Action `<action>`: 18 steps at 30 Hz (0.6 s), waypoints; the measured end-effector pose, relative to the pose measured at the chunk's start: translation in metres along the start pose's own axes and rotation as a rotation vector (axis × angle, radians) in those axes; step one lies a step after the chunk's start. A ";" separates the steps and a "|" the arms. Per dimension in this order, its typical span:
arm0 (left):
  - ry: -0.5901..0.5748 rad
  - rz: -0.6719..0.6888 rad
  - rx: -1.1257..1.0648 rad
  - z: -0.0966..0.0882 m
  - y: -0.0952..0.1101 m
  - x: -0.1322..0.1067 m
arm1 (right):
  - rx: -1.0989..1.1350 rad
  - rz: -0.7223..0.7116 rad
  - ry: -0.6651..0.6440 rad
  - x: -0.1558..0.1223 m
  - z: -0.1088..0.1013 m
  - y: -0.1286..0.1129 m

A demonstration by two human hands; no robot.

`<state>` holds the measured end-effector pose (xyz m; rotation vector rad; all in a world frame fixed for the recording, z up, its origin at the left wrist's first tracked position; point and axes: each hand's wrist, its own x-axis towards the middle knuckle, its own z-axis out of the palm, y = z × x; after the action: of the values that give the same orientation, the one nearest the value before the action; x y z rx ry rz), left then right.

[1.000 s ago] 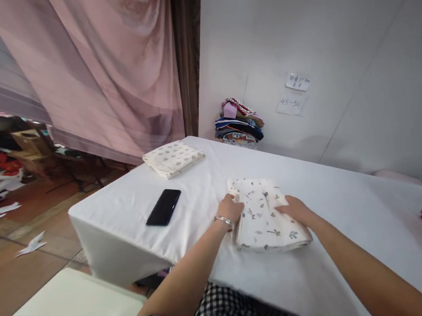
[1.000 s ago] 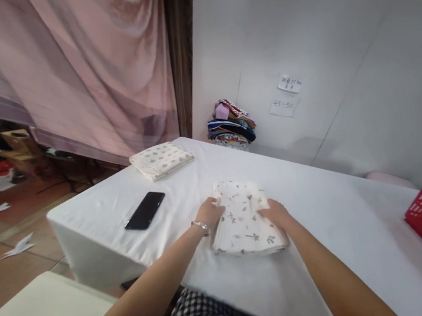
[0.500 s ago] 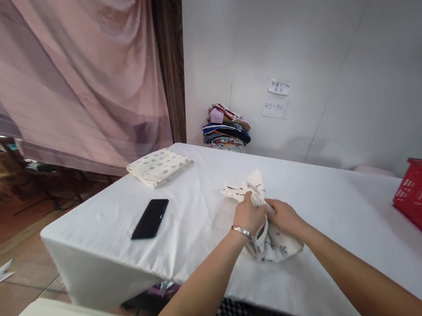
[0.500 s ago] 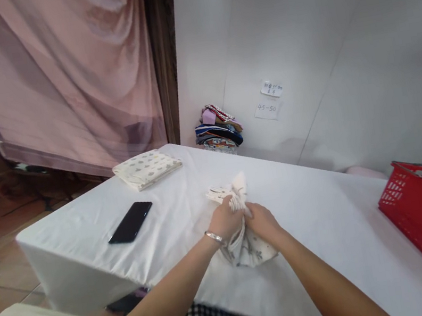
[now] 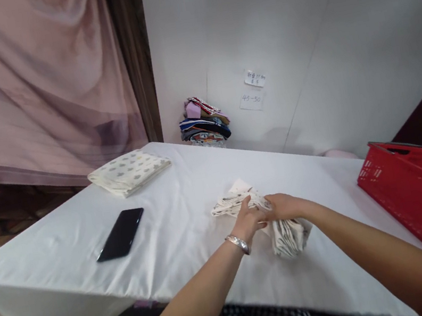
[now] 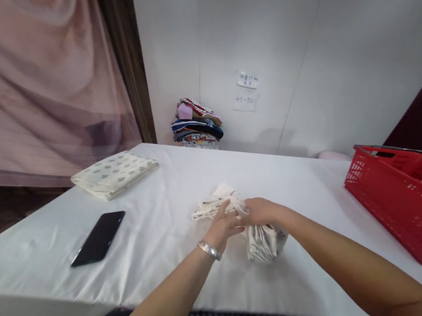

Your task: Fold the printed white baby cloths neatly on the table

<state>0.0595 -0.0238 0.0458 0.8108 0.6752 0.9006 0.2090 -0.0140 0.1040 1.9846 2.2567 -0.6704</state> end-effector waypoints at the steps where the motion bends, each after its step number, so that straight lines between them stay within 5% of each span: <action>1: 0.012 0.008 0.048 -0.003 -0.003 0.004 | -0.021 -0.001 0.020 0.001 0.004 0.002; 5: 0.075 0.105 0.289 -0.020 -0.005 0.017 | 0.038 -0.024 0.112 0.004 0.018 0.016; 11: 0.088 0.464 0.723 -0.057 -0.012 0.013 | 0.257 0.012 0.252 -0.007 0.017 0.045; 18: 0.029 0.287 0.969 -0.100 -0.039 0.030 | 0.327 0.143 0.591 -0.060 -0.034 0.117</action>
<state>0.0102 0.0193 -0.0447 1.7925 1.0542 0.8194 0.3388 -0.0489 0.1219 2.7819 2.3695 -0.5120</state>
